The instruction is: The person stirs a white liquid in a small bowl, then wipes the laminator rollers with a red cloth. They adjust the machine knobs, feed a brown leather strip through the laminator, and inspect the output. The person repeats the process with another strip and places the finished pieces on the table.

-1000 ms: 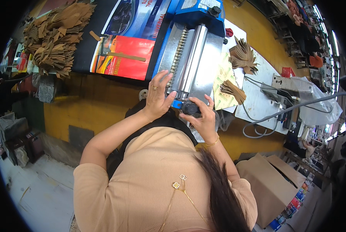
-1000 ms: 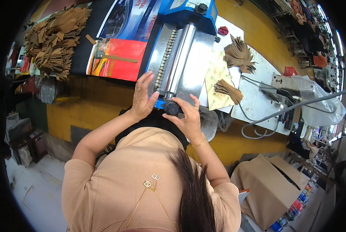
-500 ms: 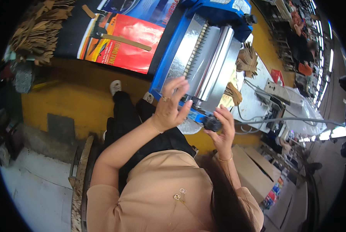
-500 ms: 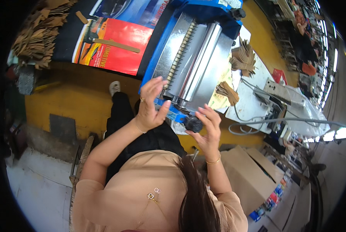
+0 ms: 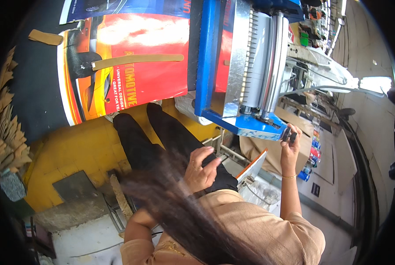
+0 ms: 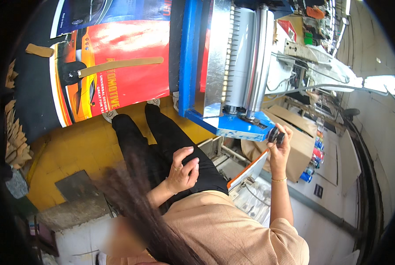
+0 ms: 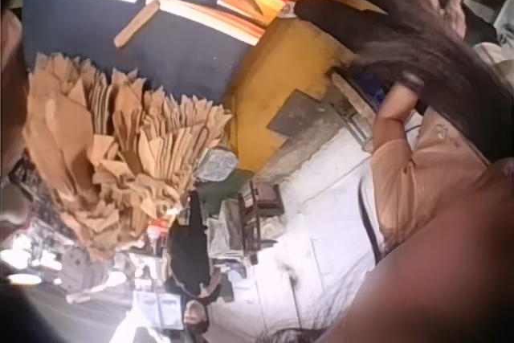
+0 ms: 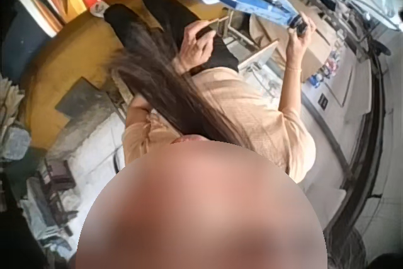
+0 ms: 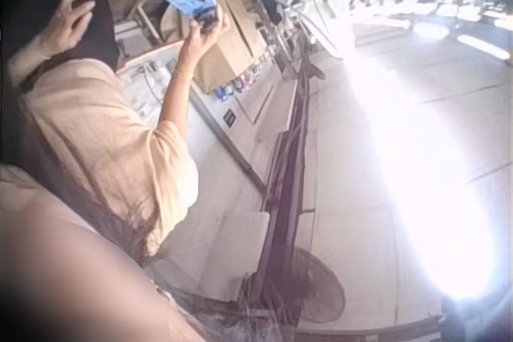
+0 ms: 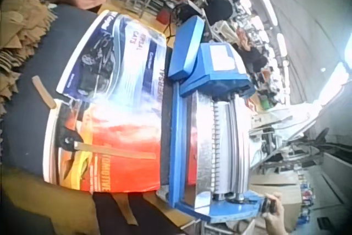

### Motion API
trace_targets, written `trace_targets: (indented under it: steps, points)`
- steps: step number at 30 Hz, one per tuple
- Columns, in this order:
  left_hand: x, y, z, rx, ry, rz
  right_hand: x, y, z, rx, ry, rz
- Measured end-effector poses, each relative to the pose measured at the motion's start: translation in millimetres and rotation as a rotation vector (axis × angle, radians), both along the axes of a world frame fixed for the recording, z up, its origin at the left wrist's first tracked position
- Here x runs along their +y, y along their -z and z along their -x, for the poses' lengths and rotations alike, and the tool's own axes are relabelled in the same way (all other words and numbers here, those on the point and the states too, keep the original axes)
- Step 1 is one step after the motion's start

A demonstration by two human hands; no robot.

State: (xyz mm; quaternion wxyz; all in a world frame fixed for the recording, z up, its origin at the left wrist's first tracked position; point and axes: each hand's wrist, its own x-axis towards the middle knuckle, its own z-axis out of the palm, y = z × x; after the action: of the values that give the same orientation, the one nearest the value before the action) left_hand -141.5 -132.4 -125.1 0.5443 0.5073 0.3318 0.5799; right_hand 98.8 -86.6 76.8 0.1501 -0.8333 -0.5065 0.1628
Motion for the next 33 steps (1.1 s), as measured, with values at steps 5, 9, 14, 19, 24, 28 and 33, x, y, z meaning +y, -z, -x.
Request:
trace_targets:
  steps: [5,9,14,19,24,28,33]
  points:
    - [-15,47,22,0.132,0.073,0.147,0,-3,17,-0.037,0.036,0.007]
    - [-17,66,34,0.182,0.149,0.205,0,-5,23,0.107,0.137,-0.009]
    - [-19,81,45,0.264,0.142,0.267,7,-10,23,0.241,0.197,0.006]
    - [-17,93,55,0.303,0.192,0.283,18,-18,35,-0.039,0.077,0.029]
    - [-12,105,69,0.367,0.251,0.387,33,-40,43,-0.294,0.144,0.384]
    - [-10,111,73,0.418,0.287,0.361,34,-39,53,-0.131,0.326,0.356]
    - [-7,116,69,0.478,0.33,0.338,40,-45,63,-0.421,0.121,0.512]
